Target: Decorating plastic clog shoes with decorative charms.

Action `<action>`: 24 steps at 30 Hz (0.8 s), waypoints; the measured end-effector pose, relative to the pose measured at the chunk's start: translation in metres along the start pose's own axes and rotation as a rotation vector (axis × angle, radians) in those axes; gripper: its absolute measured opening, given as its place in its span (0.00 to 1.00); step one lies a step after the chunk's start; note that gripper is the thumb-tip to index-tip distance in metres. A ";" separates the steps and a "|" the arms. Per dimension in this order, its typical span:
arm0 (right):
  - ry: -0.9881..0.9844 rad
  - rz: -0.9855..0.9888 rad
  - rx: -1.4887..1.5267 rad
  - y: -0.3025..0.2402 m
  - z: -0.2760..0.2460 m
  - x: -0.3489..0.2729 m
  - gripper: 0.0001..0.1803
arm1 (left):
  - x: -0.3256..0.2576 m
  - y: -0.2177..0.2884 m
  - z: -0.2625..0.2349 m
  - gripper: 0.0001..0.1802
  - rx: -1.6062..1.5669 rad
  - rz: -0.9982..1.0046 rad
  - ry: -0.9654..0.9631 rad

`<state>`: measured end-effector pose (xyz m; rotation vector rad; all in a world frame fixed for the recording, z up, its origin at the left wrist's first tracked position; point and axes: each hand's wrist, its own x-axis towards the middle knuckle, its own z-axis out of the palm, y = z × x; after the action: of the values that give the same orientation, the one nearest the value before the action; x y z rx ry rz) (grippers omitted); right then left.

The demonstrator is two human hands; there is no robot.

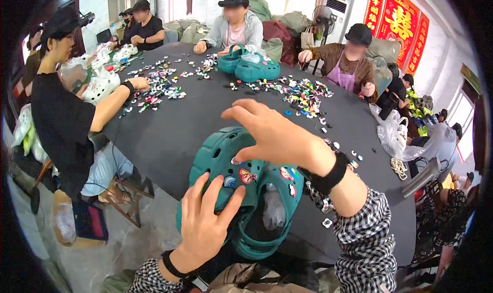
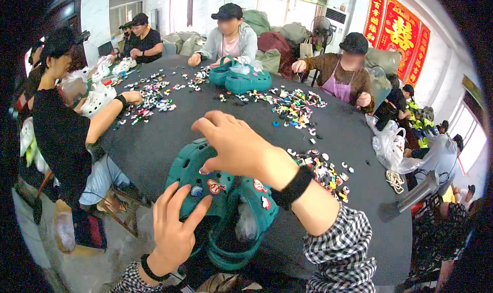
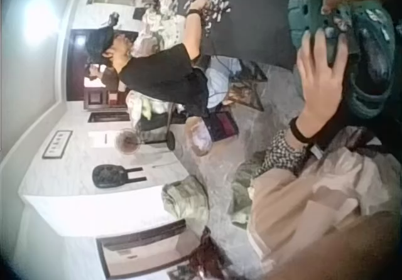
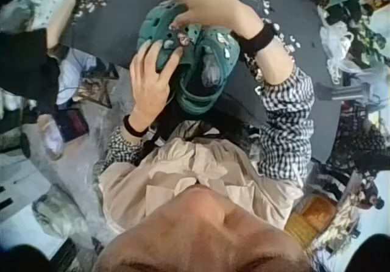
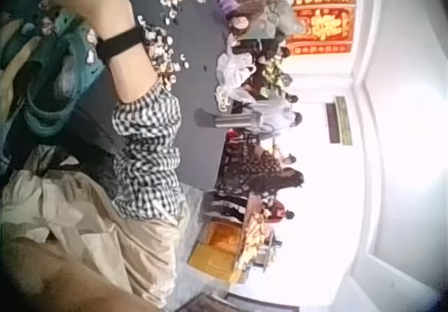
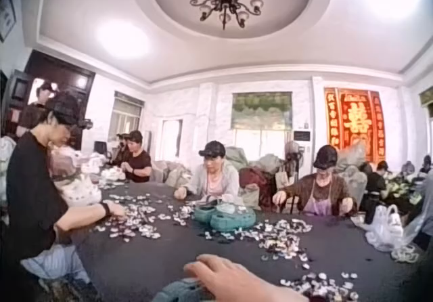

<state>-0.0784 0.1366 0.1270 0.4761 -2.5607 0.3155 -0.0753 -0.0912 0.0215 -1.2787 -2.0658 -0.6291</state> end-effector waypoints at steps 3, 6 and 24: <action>-0.585 0.246 0.180 0.005 -0.009 0.020 0.43 | 0.000 -0.002 0.000 0.25 -0.009 -0.003 -0.002; -0.691 0.235 0.157 0.006 -0.011 0.029 0.43 | 0.002 -0.002 0.001 0.25 0.002 0.014 0.032; -0.721 0.238 0.070 0.016 0.000 0.034 0.46 | 0.001 -0.002 -0.001 0.22 -0.003 0.007 -0.032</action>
<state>-0.1119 0.1423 0.1429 0.3489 -3.3314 0.3660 -0.0769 -0.0920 0.0223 -1.3055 -2.0856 -0.6128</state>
